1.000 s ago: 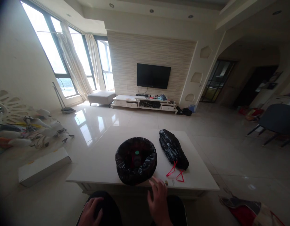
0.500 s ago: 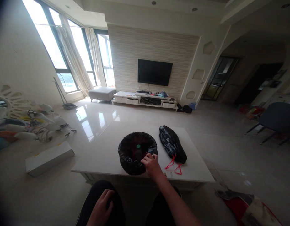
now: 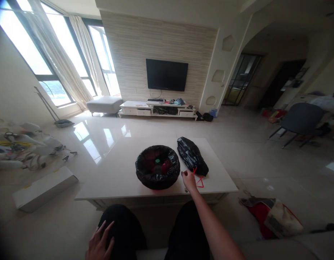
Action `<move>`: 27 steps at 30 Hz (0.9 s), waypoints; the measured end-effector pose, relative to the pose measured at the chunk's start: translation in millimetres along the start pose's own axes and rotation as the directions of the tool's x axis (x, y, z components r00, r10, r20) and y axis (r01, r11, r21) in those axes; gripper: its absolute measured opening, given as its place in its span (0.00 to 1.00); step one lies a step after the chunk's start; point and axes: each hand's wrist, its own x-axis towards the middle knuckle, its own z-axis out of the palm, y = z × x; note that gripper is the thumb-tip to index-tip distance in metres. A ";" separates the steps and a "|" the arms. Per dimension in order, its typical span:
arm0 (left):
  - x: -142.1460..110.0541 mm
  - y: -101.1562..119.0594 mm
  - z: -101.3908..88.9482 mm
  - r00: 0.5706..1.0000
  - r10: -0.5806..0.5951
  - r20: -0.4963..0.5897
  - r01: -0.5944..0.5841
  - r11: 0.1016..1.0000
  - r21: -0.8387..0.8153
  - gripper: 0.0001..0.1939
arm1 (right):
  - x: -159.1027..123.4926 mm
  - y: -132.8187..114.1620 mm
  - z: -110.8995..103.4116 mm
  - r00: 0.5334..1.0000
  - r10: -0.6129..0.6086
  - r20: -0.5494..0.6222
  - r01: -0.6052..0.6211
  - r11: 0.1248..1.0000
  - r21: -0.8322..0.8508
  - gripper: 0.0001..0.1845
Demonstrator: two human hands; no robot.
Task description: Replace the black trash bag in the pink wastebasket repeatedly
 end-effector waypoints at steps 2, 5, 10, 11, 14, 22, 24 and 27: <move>-1.1 10.8 -3.3 0.999 -0.022 0.037 0.021 0.999 0.036 0.27 | 2.2 1.7 8.4 0.993 0.092 0.078 -0.093 0.996 0.015 0.14; 13.8 24.7 -13.5 0.994 -0.099 0.040 0.099 0.995 0.021 0.26 | 5.4 0.4 17.4 0.962 0.198 0.186 -0.209 0.977 0.038 0.13; 89.2 65.1 -31.3 0.995 -0.098 0.007 0.093 0.921 -0.378 0.18 | 7.8 -3.2 14.2 0.930 0.267 0.254 -0.292 0.954 0.063 0.08; 108.5 78.1 -32.4 0.989 -0.143 0.036 0.142 0.857 -0.495 0.16 | 7.4 -3.8 12.1 0.923 0.280 0.264 -0.308 0.949 0.070 0.07; 162.5 121.5 -26.4 0.944 -0.257 0.206 0.325 0.623 -0.711 0.16 | 2.3 -7.3 7.0 0.899 0.313 0.307 -0.358 0.928 0.103 0.07; 204.3 191.7 16.1 0.867 -0.142 0.477 0.497 0.315 -0.809 0.24 | -22.4 -27.3 3.9 0.847 0.244 0.473 -0.412 0.863 0.292 0.12; 195.2 195.7 22.2 0.858 -0.127 0.498 0.513 0.278 -0.812 0.25 | -20.9 -29.7 4.6 0.846 0.212 0.490 -0.414 0.839 0.353 0.14; 177.2 196.7 29.3 0.849 -0.132 0.511 0.527 0.252 -0.811 0.25 | -10.5 -26.6 6.1 0.867 0.208 0.453 -0.412 0.810 0.417 0.13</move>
